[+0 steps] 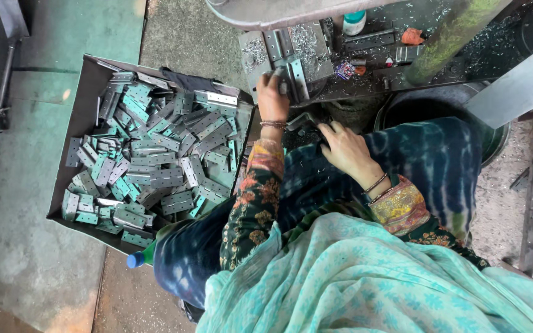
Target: The person sits on the floor and repeatedly picks up small rectangular metal pieces from a bin. They place each piece against a grinding wheel to smooth the edges, then return the piece to the bin. The process is repeated continuously.
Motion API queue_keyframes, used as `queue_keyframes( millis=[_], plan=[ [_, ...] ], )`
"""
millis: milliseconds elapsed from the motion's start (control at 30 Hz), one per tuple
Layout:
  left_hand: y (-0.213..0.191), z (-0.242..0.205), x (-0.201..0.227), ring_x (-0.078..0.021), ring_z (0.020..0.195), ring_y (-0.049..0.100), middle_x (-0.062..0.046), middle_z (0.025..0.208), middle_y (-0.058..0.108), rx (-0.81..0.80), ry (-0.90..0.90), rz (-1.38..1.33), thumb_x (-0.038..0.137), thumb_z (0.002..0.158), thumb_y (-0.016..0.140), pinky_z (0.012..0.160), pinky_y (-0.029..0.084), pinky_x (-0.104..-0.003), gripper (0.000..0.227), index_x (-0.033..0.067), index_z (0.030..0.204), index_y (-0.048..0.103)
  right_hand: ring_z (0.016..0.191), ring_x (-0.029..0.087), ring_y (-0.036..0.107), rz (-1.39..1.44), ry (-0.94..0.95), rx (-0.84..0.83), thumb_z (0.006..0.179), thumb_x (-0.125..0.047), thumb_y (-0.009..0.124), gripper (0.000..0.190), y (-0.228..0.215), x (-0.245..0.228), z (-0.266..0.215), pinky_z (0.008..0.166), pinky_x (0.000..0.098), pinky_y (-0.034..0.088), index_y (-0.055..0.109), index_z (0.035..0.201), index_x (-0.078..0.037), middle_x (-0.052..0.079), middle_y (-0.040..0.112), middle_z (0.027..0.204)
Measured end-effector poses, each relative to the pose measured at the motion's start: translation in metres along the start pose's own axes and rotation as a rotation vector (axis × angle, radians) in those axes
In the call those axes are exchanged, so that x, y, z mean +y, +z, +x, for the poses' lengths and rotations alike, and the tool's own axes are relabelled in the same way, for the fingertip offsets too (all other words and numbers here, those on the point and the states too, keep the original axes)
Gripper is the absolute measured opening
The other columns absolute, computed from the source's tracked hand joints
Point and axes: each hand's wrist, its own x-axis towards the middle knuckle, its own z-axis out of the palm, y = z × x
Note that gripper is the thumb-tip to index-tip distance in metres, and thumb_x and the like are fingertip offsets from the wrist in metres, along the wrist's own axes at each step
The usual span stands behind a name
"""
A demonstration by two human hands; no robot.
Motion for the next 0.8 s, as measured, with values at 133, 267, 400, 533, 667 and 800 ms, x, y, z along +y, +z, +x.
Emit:
queue_keyframes(
  millis=[133,267,400,533,667,800],
  plan=[
    [-0.009,-0.041,0.022,-0.0363,0.130,0.053,-0.018,0.139,0.056,-0.171,0.203,0.167,0.028,0.097,0.067,0.114,0.037,-0.055,0.046,0.0074,0.137,0.060,0.109,0.040,0.067,0.014,0.050,-0.062,0.089,-0.024,0.072,0.056,0.005,-0.001,-0.005,0.083,0.0497,0.058,0.054,0.140,-0.012,0.018,0.063,0.127],
    [-0.005,-0.053,0.031,-0.0304,0.152,0.036,-0.016,0.155,0.047,-0.273,0.306,0.535,0.024,0.100,0.055,0.126,0.010,-0.066,0.047,0.0143,0.146,0.057,0.109,0.041,0.067,0.026,0.035,-0.032,0.088,-0.024,0.073,0.057,0.003,0.000,-0.002,0.084,0.0501,0.058,0.054,0.141,-0.012,0.019,0.062,0.133],
    [-0.001,-0.046,0.017,-0.0304,0.152,0.031,-0.017,0.156,0.043,-0.371,0.231,0.524,0.019,0.097,0.053,0.121,0.002,-0.071,0.046,0.0152,0.142,0.058,0.110,0.044,0.065,0.013,0.018,-0.059,0.087,-0.025,0.074,0.064,0.000,-0.003,-0.004,0.086,0.0513,0.057,0.051,0.144,-0.012,0.022,0.060,0.135],
    [0.001,-0.039,0.004,-0.0287,0.154,0.031,-0.017,0.159,0.041,-0.403,0.226,0.447,0.019,0.102,0.053,0.124,0.002,-0.069,0.038,0.0155,0.138,0.062,0.111,0.046,0.063,-0.027,0.026,-0.157,0.086,-0.027,0.075,0.072,-0.007,-0.004,0.000,0.088,0.0524,0.056,0.045,0.150,-0.011,0.026,0.058,0.134],
    [0.001,-0.045,-0.002,-0.0282,0.151,0.033,-0.017,0.157,0.041,-0.295,0.326,0.473,0.015,0.095,0.055,0.124,0.005,-0.068,0.045,0.0154,0.138,0.066,0.113,0.046,0.062,-0.016,0.086,-0.253,0.088,-0.030,0.075,0.075,-0.006,-0.005,0.007,0.089,0.0551,0.054,0.042,0.153,-0.011,0.025,0.059,0.132],
    [-0.003,-0.039,-0.004,-0.0250,0.153,0.033,-0.012,0.159,0.042,-0.368,0.260,0.367,0.025,0.104,0.056,0.126,0.007,-0.067,0.028,0.0151,0.126,0.069,0.117,0.043,0.062,-0.104,-0.025,-0.170,0.086,-0.033,0.075,0.081,-0.004,-0.003,0.041,0.093,0.0541,0.054,0.036,0.155,-0.013,0.021,0.061,0.131]
  ],
)
